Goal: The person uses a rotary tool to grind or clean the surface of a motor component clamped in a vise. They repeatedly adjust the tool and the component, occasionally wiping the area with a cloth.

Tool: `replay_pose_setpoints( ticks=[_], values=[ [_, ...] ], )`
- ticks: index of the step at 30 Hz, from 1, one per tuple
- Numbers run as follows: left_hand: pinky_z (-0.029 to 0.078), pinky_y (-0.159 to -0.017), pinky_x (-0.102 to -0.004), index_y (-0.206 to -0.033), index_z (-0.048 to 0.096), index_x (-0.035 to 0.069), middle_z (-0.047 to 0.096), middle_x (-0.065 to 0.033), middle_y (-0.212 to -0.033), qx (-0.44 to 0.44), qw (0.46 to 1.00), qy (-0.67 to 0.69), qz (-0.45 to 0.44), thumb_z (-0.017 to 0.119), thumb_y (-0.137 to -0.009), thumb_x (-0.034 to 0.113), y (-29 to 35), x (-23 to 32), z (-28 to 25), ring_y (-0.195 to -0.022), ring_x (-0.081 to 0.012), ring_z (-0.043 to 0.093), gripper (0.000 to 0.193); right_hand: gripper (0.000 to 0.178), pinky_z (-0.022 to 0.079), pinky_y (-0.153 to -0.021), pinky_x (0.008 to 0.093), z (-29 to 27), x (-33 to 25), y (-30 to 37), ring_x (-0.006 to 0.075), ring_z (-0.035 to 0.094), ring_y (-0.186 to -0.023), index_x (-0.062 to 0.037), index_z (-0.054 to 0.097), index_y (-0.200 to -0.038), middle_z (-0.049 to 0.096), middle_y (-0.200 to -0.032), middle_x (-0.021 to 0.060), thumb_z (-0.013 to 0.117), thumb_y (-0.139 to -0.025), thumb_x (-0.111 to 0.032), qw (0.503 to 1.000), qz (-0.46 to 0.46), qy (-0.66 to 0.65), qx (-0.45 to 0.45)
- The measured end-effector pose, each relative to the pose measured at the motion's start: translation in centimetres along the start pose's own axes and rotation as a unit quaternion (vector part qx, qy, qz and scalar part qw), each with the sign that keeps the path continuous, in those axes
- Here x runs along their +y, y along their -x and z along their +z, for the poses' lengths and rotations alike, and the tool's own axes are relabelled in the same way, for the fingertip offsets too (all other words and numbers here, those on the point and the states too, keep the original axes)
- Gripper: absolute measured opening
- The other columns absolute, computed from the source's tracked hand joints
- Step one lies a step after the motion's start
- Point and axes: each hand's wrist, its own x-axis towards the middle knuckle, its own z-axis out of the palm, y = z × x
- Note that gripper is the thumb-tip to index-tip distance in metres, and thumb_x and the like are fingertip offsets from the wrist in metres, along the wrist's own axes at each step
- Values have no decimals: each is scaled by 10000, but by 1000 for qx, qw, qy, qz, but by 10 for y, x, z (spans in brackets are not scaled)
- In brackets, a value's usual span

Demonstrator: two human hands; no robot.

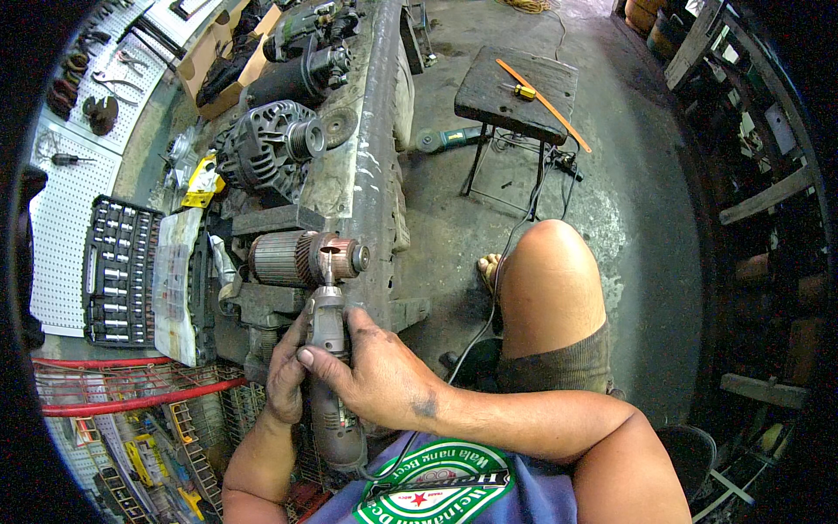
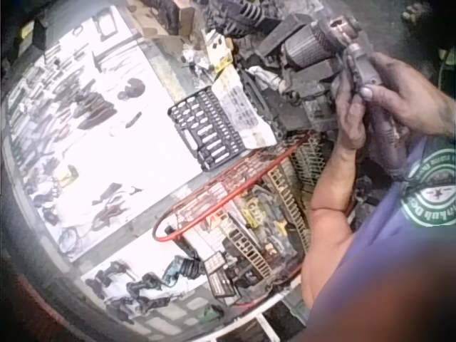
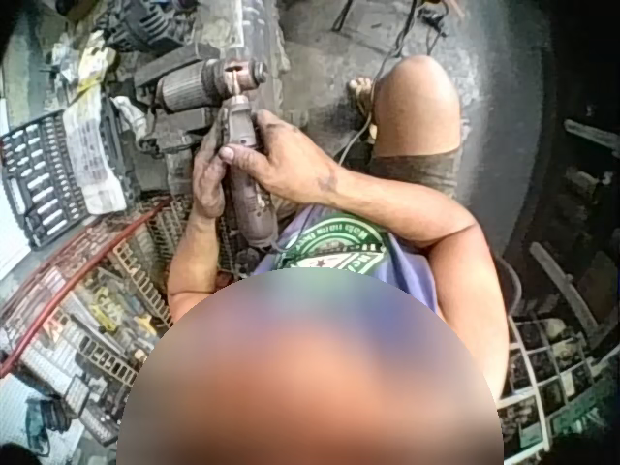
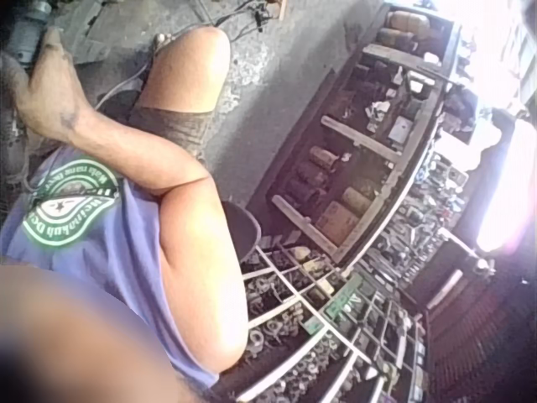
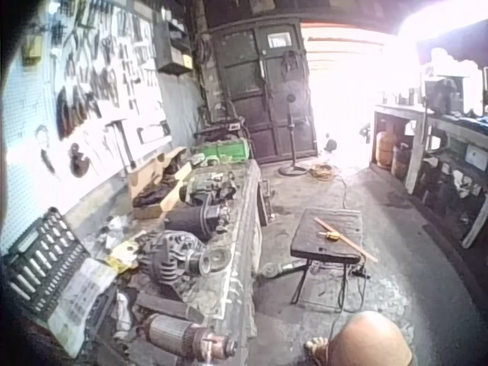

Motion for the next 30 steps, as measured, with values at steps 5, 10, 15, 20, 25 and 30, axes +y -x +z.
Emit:
replay_pose_setpoints(
  ticks=[5,10,15,20,25,30],
  values=[
    [323,-1266,-396,-1676,281,-91,492,-203,-1618,4,1000,0,-5,597,-1035,548,0,0,1,-1487,-271,481,958,664,588,-882,440,1,-1,0,344,752,-1036,105,515,-1266,712,-1046,289,677,-1065,-507,1000,-15,-3,9],
    [325,-1264,-398,-1672,284,-98,499,-203,-1610,5,1000,-8,3,596,-1035,547,-1,0,2,-1483,-275,486,959,670,593,-866,510,2,-1,1,506,749,-1017,144,509,-1212,714,-1020,380,690,-1053,-482,1000,-11,-18,16],
    [340,-1254,-396,-1668,294,-98,523,-200,-1588,7,1000,-16,9,600,-1032,544,-2,2,2,-1463,-271,508,954,659,594,-865,512,3,0,1,509,749,-1021,140,507,-1206,714,-1021,383,688,-1055,-475,999,-25,-21,25],
    [371,-1232,-387,-1663,320,-87,557,-192,-1553,5,1000,-11,7,608,-1031,524,-2,3,3,-1423,-261,541,925,645,592,-861,510,3,2,1,502,751,-1006,134,516,-1192,713,-1014,379,693,-1053,-470,999,-33,-21,29],
    [384,-1219,-376,-1657,337,-81,579,-183,-1528,9,1000,7,3,617,-1033,506,-1,1,4,-1398,-253,559,902,631,591,-852,508,4,2,2,493,753,-989,132,524,-1181,714,-1000,371,700,-1050,-459,998,-45,-30,36],
    [390,-1214,-374,-1658,340,-76,584,-182,-1521,11,1000,5,-1,630,-1034,504,-1,1,4,-1394,-250,562,901,635,595,-842,504,3,3,2,489,757,-982,134,524,-1188,718,-987,365,702,-1047,-459,998,-40,-29,38]
  ],
)
